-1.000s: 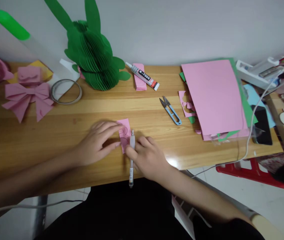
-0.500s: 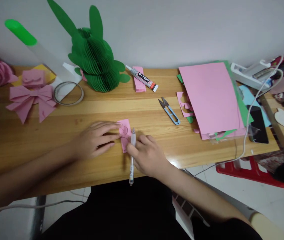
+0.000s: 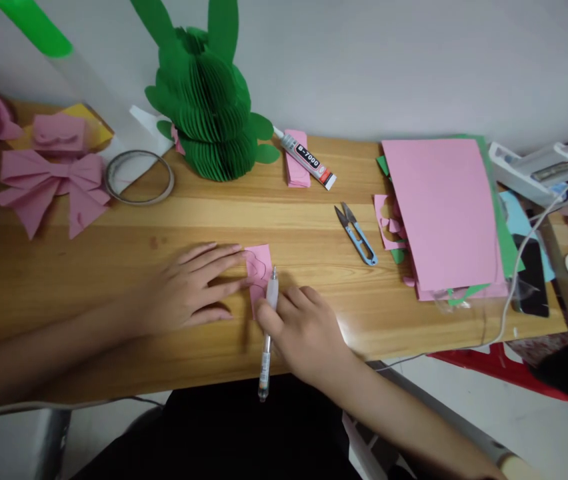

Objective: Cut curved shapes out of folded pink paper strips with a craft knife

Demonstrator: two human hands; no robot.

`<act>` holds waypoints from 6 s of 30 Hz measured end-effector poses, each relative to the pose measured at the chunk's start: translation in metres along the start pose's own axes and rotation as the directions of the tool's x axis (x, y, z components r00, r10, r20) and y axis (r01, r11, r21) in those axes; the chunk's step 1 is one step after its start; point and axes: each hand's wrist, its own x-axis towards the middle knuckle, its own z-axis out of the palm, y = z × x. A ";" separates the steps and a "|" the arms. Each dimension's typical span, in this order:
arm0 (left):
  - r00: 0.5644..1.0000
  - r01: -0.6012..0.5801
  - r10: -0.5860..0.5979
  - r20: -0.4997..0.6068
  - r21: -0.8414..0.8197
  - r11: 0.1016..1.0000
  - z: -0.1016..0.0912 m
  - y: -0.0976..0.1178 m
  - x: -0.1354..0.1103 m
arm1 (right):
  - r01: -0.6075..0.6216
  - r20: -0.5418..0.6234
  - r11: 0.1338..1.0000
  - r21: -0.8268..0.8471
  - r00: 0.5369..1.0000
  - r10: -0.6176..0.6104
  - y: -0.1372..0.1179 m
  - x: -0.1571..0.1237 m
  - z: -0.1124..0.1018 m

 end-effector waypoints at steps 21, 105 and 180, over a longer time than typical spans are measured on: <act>0.999 0.034 -0.034 0.005 -0.050 0.998 -0.002 0.002 0.002 | -0.339 -0.098 0.619 0.708 0.821 0.562 0.016 0.035 0.020; 0.999 0.022 -0.022 -0.030 -0.004 1.000 0.001 0.004 0.004 | -0.356 -0.069 0.678 0.643 0.855 0.514 0.017 0.029 0.021; 1.000 0.011 -0.011 0.003 0.041 0.999 0.002 0.004 0.004 | -0.353 0.090 0.415 0.839 0.841 0.534 0.026 0.030 0.028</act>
